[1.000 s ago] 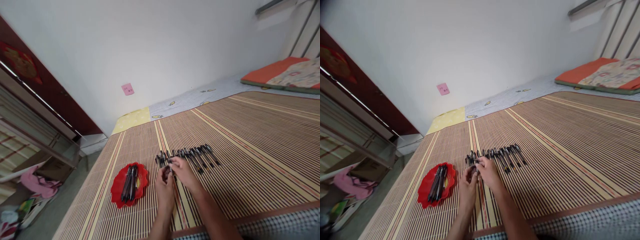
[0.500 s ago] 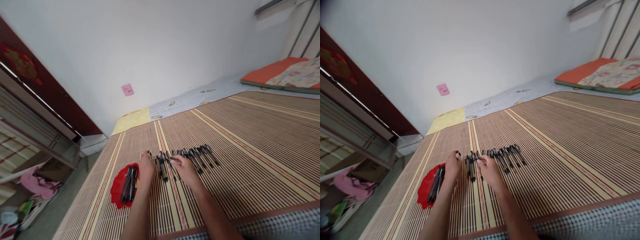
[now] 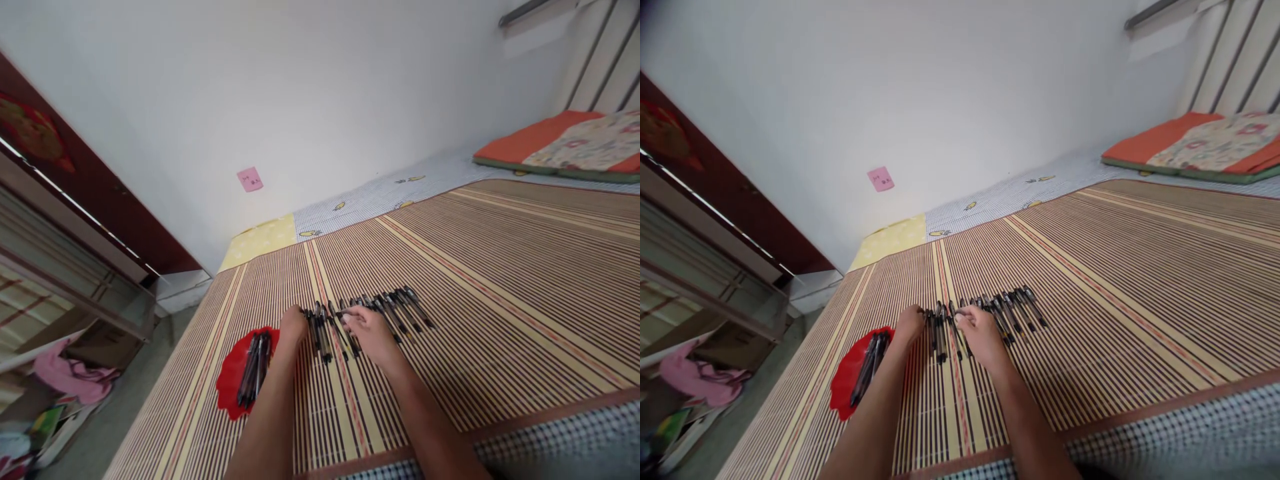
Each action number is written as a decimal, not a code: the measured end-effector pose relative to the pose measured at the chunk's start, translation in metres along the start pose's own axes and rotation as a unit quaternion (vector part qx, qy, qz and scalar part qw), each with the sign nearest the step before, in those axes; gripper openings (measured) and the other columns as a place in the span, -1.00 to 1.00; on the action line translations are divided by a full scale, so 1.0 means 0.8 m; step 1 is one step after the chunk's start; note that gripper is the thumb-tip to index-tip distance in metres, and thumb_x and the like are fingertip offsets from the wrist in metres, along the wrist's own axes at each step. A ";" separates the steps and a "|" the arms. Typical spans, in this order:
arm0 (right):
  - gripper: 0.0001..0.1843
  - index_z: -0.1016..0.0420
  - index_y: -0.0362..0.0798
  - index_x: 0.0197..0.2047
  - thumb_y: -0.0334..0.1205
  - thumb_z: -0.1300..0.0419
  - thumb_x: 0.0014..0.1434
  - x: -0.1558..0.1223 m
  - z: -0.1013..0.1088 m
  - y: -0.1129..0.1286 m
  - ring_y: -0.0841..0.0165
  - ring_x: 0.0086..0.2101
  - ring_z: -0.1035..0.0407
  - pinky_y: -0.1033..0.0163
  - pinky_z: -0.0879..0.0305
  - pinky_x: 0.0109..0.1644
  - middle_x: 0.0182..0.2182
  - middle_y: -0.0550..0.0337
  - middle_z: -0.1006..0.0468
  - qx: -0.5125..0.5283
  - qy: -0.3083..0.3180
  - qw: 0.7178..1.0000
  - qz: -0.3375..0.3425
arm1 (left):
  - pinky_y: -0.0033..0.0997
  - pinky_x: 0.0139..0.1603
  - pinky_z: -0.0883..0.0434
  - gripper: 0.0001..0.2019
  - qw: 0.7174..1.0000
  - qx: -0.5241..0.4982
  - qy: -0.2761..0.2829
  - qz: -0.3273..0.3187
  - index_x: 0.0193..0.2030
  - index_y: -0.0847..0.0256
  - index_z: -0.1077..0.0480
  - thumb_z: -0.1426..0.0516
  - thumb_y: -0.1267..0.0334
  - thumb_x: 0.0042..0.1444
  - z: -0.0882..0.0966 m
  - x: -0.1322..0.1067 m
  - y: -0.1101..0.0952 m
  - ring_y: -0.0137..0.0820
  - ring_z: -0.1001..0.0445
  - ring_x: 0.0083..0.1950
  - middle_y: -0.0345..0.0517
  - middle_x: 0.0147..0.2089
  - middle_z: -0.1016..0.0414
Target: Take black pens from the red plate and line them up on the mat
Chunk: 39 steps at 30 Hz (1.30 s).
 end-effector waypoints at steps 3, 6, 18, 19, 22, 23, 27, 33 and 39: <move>-0.61 -0.55 -0.10 -0.12 0.01 -0.17 0.12 0.002 0.001 -0.003 0.18 -0.27 -0.57 0.18 -0.46 -0.24 -0.31 0.03 -0.65 0.005 -0.006 1.000 0.000 | -0.12 0.03 -0.47 -0.77 1.000 -0.007 -0.002 -0.004 -0.11 0.27 -0.48 -0.14 0.13 0.29 0.004 0.003 0.002 -0.28 -0.54 -0.03 -0.04 -0.07 -0.56; -0.63 -0.54 -0.10 -0.15 0.00 -0.19 0.09 0.002 0.003 -0.001 0.18 -0.31 -0.58 0.17 -0.46 -0.28 -0.33 0.02 -0.65 0.021 -0.019 1.000 0.005 | -0.12 0.04 -0.46 -0.76 1.000 -0.020 -0.017 -0.010 -0.12 0.28 -0.48 -0.12 0.13 0.31 0.016 0.000 0.006 -0.28 -0.54 -0.04 -0.03 -0.09 -0.57; -0.61 -0.52 -0.07 -0.23 0.07 -0.20 0.04 -0.002 0.011 0.013 0.17 -0.34 -0.57 0.15 -0.47 -0.30 -0.37 0.03 -0.63 0.042 -0.044 0.998 -0.006 | -0.18 -0.01 -0.45 -0.77 0.996 -0.079 -0.033 -0.007 -0.18 0.28 -0.49 -0.13 0.14 0.29 0.024 -0.001 0.003 -0.31 -0.56 -0.12 -0.06 -0.17 -0.60; -0.61 -0.53 -0.08 -0.21 0.07 -0.20 0.06 -0.002 0.011 0.011 0.16 -0.32 -0.57 0.14 -0.48 -0.28 -0.36 0.03 -0.64 0.036 -0.042 0.998 -0.005 | -0.21 -0.02 -0.44 -0.79 0.996 -0.085 -0.037 -0.008 -0.19 0.29 -0.49 -0.13 0.18 0.29 0.027 -0.003 0.002 -0.30 -0.56 -0.12 -0.03 -0.17 -0.60; -0.58 -0.54 -0.08 -0.15 0.09 -0.21 0.09 0.000 0.009 0.003 0.16 -0.29 -0.58 0.14 -0.48 -0.25 -0.32 0.02 -0.65 0.026 -0.034 0.999 -0.002 | -0.31 -0.08 -0.38 -0.84 0.992 -0.109 -0.064 -0.020 -0.22 0.30 -0.49 -0.08 0.34 0.27 0.043 -0.023 -0.003 -0.24 -0.56 -0.08 0.12 -0.18 -0.61; -0.57 -0.55 -0.08 -0.16 0.11 -0.21 0.10 0.000 0.009 0.003 0.16 -0.29 -0.58 0.14 -0.48 -0.26 -0.32 0.02 -0.65 0.027 -0.034 0.999 -0.001 | -0.33 -0.09 -0.36 -0.83 0.990 -0.119 -0.077 -0.028 -0.22 0.29 -0.49 -0.06 0.37 0.26 0.050 -0.036 -0.007 -0.22 -0.55 -0.07 0.16 -0.17 -0.60; -0.46 -0.55 -0.08 -0.25 0.27 -0.26 0.03 -0.007 -0.004 0.015 0.12 -0.28 -0.57 0.10 -0.49 -0.21 -0.33 -0.01 -0.65 0.092 -0.012 0.996 -0.015 | -0.43 -0.24 -0.33 -0.79 0.974 -0.189 -0.094 -0.084 -0.34 0.18 -0.40 -0.04 0.23 0.29 0.058 -0.109 -0.032 -0.33 -0.50 -0.27 -0.08 -0.35 -0.53; -0.26 -0.58 -0.09 -0.16 0.42 0.03 0.19 -0.047 -0.079 0.037 0.15 -0.15 -0.55 0.07 -0.41 0.03 -0.21 -0.10 -0.66 0.309 0.186 0.928 -0.096 | -0.47 -0.46 -0.29 -0.59 0.766 -0.632 0.020 -0.114 -0.45 0.16 -0.31 -0.07 -0.13 0.22 -0.029 -0.193 -0.075 -0.44 -0.28 -0.53 -0.26 -0.56 -0.29; -0.23 -0.59 -0.12 -0.20 0.44 0.06 0.18 -0.060 -0.110 0.004 0.17 -0.24 -0.56 0.09 -0.42 -0.02 -0.32 -0.09 -0.66 0.243 0.192 0.939 -0.146 | -0.31 -0.10 -0.39 -0.61 0.783 -0.605 -0.120 -0.083 -0.23 0.18 -0.50 0.02 -0.02 0.32 -0.056 -0.200 -0.058 -0.22 -0.49 -0.15 0.04 -0.21 -0.56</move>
Point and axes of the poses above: each hand's wrist, its own x-axis towards the middle knuckle, its own z-axis out of the back of the hand, y = z × x, the point moved 7 cm from there along x, towards the middle knuckle
